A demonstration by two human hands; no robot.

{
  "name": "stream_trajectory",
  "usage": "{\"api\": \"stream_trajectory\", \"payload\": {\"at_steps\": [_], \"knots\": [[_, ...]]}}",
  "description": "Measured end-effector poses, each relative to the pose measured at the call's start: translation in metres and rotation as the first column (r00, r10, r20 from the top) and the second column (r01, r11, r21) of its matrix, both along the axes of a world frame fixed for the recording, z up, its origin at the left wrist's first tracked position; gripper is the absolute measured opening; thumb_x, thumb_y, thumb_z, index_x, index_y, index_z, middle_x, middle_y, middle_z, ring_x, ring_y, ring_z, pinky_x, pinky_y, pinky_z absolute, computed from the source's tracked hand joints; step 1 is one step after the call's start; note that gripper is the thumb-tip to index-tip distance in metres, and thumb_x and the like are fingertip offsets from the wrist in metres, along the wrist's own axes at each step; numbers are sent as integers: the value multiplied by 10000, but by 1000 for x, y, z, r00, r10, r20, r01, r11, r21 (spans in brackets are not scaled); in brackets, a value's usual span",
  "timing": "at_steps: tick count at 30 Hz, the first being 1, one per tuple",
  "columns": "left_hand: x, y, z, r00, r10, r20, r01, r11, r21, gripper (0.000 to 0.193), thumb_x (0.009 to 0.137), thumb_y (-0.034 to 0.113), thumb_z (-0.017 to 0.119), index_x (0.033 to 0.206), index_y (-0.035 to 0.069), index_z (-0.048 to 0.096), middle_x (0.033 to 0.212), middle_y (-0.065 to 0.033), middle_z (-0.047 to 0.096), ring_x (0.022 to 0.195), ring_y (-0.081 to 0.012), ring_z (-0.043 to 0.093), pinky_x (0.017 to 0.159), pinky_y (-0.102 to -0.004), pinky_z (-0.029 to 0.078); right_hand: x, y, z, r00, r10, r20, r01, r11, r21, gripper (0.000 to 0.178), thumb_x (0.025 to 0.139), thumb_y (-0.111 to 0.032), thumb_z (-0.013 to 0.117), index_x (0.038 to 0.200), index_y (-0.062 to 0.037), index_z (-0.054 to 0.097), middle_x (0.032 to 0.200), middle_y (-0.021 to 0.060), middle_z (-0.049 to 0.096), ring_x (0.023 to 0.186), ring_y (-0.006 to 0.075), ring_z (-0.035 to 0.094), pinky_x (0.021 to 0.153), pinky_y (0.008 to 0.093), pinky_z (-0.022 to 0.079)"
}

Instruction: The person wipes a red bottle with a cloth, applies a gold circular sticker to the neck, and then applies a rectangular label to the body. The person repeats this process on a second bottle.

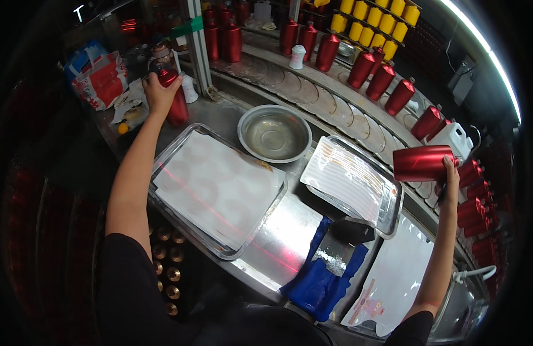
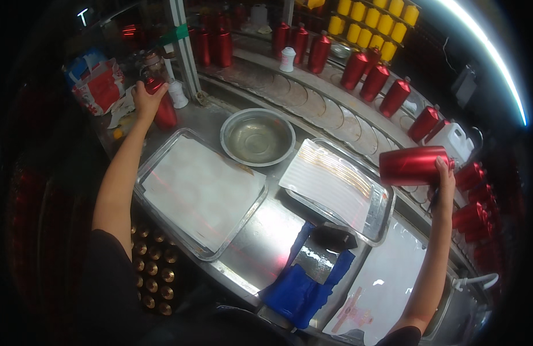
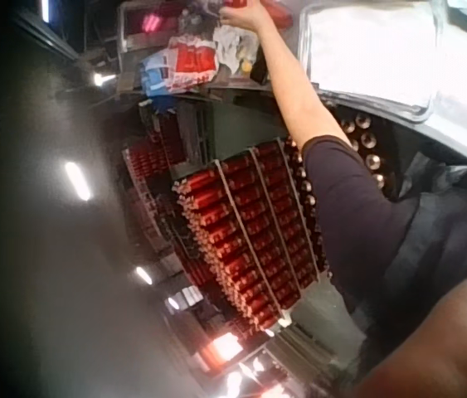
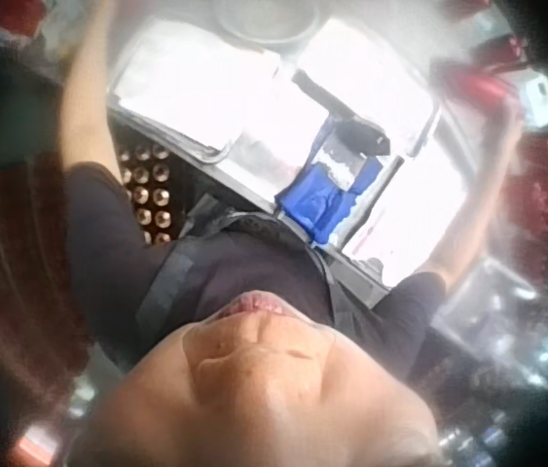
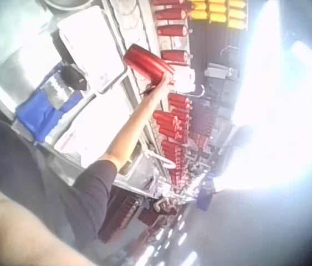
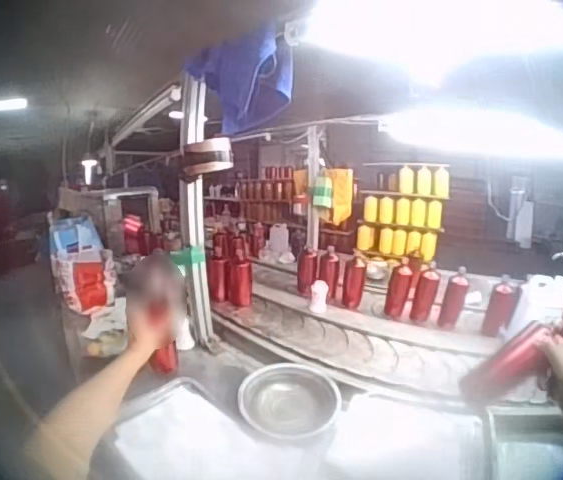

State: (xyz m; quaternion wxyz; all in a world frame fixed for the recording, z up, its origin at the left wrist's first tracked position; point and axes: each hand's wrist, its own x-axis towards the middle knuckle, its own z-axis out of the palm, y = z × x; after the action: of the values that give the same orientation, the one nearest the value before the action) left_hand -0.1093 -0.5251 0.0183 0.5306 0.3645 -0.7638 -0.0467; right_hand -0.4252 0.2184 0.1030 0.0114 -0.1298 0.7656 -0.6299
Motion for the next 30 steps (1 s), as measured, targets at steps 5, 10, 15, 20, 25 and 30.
{"api": "stream_trajectory", "payload": {"at_steps": [5,10,15,20,25,30], "knots": [[10,-1,-15,999,-15,50,10,995,96,732,678,476,879,1125,19,522,1146,-301,536,1031,-484,567,884,-531,496,59,-66,25,979,84,186,-42,975,-217,491,845,-556,715,1003,-107,591,632,-26,537,368,54,419,331,195,292],[14,6,-14,998,-53,19,51,995,90,768,666,469,883,1158,19,502,1161,-293,539,1057,-476,560,903,-526,494,94,-150,39,948,212,236,-168,967,-193,479,856,-543,710,1000,-96,614,634,-9,559,378,64,448,356,205,327],[15,11,-13,991,24,132,-27,999,24,806,670,478,882,1185,2,485,1201,-279,535,1106,-471,551,940,-515,483,112,-278,51,880,475,-10,-474,879,43,476,850,-487,730,1018,-53,629,697,19,619,562,95,574,538,215,422],[15,7,-15,998,-31,60,27,997,69,735,716,436,864,1171,0,486,1234,-277,505,1097,-477,559,924,-518,495,133,-438,30,789,510,-341,-445,858,255,730,703,-578,804,1071,26,621,975,164,711,896,269,699,827,377,535],[15,5,-16,997,-35,75,29,997,75,705,714,384,879,1147,-2,479,1228,-285,493,1091,-494,552,914,-531,495,165,-530,-5,726,461,-510,-226,861,456,794,638,-529,819,1133,23,534,1088,236,648,950,392,695,810,460,569],[15,2,-21,997,-36,70,33,998,54,700,715,370,881,1141,-6,472,1233,-283,488,1110,-500,537,943,-525,482,178,-567,-36,713,522,-469,-223,802,554,806,606,-476,856,1156,15,530,1079,219,636,911,380,706,766,451,589]]}}
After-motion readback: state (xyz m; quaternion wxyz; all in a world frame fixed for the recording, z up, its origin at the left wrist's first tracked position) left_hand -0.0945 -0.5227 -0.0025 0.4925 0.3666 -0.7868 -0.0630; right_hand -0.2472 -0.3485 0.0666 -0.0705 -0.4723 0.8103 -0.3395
